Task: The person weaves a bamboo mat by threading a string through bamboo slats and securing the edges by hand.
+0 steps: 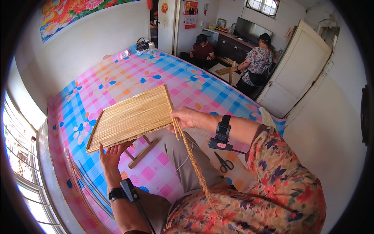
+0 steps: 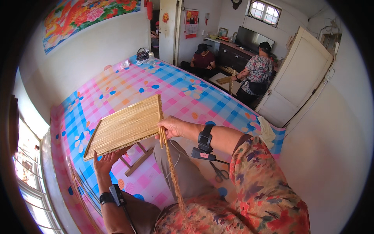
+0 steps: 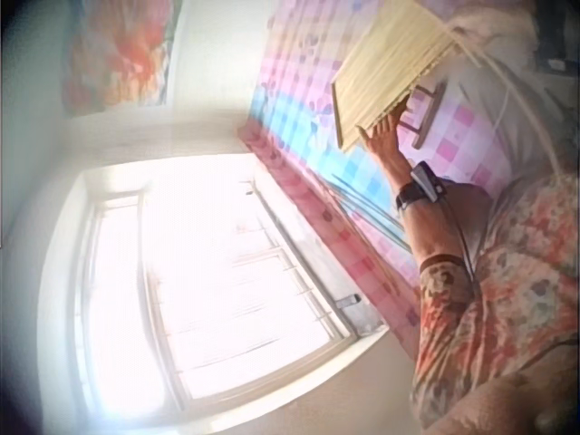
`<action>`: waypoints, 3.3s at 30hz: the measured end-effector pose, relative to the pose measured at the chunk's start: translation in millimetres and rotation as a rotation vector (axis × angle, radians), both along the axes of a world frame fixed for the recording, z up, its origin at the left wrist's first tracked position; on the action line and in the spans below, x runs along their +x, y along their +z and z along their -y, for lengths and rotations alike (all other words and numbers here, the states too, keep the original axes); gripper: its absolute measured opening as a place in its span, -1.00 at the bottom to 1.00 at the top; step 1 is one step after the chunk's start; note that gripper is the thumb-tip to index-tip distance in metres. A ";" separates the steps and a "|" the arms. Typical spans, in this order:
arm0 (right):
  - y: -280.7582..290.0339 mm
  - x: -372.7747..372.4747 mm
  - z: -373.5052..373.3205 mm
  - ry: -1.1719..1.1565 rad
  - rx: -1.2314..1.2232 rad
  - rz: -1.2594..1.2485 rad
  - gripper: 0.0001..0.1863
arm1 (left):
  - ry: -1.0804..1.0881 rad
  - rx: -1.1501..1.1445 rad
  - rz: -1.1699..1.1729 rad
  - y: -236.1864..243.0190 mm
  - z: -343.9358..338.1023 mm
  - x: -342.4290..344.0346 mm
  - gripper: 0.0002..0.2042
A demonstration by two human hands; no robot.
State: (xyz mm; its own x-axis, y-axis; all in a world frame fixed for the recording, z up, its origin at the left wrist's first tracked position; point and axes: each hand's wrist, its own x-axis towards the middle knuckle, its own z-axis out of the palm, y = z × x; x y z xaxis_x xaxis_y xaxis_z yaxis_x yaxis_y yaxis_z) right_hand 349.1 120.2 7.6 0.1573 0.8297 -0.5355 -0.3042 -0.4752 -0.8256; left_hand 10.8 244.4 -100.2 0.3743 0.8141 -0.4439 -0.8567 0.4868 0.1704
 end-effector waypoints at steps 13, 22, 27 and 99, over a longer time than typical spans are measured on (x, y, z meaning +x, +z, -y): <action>-5.1 22.7 8.3 0.045 -0.068 0.148 -0.61 | -0.139 0.243 -0.274 -19.4 -15.3 5.4 -0.64; 23.9 7.6 18.6 0.399 -0.048 0.447 -0.65 | 0.284 0.525 -0.422 60.7 156.8 -34.5 -0.74; 0.1 -37.7 4.5 0.429 0.262 0.420 -0.73 | 0.477 0.486 -0.625 86.7 265.7 -42.7 -0.59; -44.4 -215.5 99.3 0.752 0.085 -0.215 -0.07 | -0.413 1.155 -2.550 141.9 37.9 -97.5 -0.81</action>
